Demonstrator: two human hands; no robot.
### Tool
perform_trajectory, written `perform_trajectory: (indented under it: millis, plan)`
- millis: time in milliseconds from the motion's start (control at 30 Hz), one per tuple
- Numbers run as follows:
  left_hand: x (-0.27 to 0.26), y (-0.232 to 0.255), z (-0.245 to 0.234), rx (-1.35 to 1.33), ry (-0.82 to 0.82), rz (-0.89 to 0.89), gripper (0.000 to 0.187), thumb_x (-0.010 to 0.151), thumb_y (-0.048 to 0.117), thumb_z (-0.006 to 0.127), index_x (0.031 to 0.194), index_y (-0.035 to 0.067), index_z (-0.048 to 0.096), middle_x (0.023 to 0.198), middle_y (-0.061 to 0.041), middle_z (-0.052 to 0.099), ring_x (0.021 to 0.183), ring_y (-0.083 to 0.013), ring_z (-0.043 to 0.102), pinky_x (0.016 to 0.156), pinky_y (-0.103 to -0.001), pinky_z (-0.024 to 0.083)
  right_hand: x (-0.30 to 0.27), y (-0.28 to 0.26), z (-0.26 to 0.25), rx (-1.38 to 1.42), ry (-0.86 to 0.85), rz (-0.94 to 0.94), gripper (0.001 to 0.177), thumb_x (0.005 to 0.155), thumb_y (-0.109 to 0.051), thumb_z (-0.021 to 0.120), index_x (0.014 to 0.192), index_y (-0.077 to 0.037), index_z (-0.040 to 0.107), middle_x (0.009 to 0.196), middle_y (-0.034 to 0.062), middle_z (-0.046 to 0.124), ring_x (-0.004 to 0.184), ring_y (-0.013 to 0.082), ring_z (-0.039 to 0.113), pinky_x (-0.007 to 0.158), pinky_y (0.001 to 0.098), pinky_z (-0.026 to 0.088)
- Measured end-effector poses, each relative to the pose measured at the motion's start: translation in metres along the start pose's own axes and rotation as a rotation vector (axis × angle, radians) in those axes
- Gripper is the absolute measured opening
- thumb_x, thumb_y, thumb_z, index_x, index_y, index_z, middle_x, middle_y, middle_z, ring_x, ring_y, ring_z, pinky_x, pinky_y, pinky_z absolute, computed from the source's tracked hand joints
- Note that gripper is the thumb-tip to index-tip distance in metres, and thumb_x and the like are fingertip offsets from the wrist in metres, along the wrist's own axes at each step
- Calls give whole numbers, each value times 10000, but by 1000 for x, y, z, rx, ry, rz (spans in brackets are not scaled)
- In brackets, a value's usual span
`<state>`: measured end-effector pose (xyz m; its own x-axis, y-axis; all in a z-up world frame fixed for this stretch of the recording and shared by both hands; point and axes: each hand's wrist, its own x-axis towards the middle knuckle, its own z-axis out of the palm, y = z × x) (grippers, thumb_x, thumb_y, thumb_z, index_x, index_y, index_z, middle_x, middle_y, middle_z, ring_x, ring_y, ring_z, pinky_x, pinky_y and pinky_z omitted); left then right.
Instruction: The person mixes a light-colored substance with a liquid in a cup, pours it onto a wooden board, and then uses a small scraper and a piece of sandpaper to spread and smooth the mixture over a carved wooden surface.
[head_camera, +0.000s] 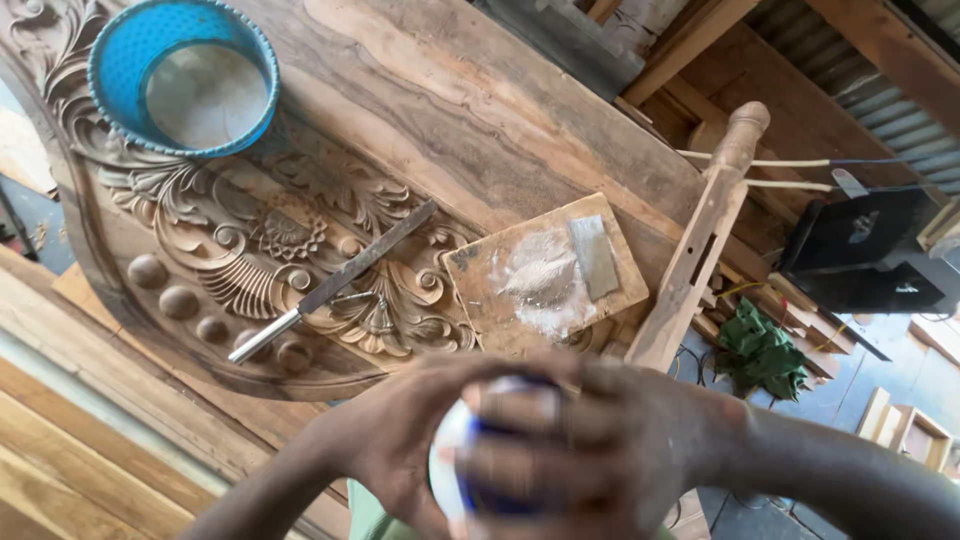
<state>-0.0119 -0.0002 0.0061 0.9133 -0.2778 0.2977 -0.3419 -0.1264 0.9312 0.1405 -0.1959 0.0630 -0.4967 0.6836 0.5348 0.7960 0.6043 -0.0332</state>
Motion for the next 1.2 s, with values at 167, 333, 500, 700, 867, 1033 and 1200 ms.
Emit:
perform_trajectory:
  millis: [167,333,500,700,867,1033,1200]
  plan:
    - [10,-33,23,418,492,53,1129,630,522,933,1495,-9,441,1436,-198,599,1308,-359,656,1118,-479,546,11,-3,4,-61,-135,567,484,894,-526,754,1278,-272,604,1514,186,407,1385,389,436,1037,587,499]
    - [22,-66,41,215,544,9,1071,730,554,894,1525,-7,445,1436,-184,614,1332,-333,668,1132,-454,583,-13,5,26,-35,-123,709,650,923,-619,658,1360,-143,585,1326,222,447,1169,369,532,894,563,541]
    - [23,-55,22,107,213,56,1152,608,535,932,1514,-2,464,1431,-170,621,1339,-316,658,1166,-447,532,-28,25,8,166,-185,204,480,1048,-572,649,1298,-165,602,1256,159,505,1095,287,569,856,487,552]
    - [62,-38,-8,-53,-310,1,1017,610,429,944,1445,9,542,1343,-141,663,1259,-260,679,1176,-385,549,-18,36,-17,50,-18,-192,307,1025,-344,767,1221,-128,672,1267,94,565,1115,260,597,888,416,545]
    - [97,-46,-7,-280,-557,43,1038,620,386,915,1504,28,505,1401,-139,661,1301,-277,677,1189,-386,543,-25,44,-43,16,6,-126,382,1040,-417,666,1266,-110,636,1264,165,584,1119,319,617,903,448,564]
    - [82,-57,-5,-112,-223,89,1044,612,389,984,1490,80,513,1444,-119,649,1363,-264,654,1299,-447,488,-70,38,-74,141,322,342,474,1056,-490,564,1311,-92,601,1261,235,603,1123,378,637,917,480,582]
    - [71,-94,-10,117,124,36,1158,560,334,1025,1525,61,446,1484,-174,581,1404,-344,576,1222,-525,429,-135,35,6,1010,1301,1067,566,1095,-515,502,1397,-41,569,1300,289,619,1162,447,634,927,533,585]
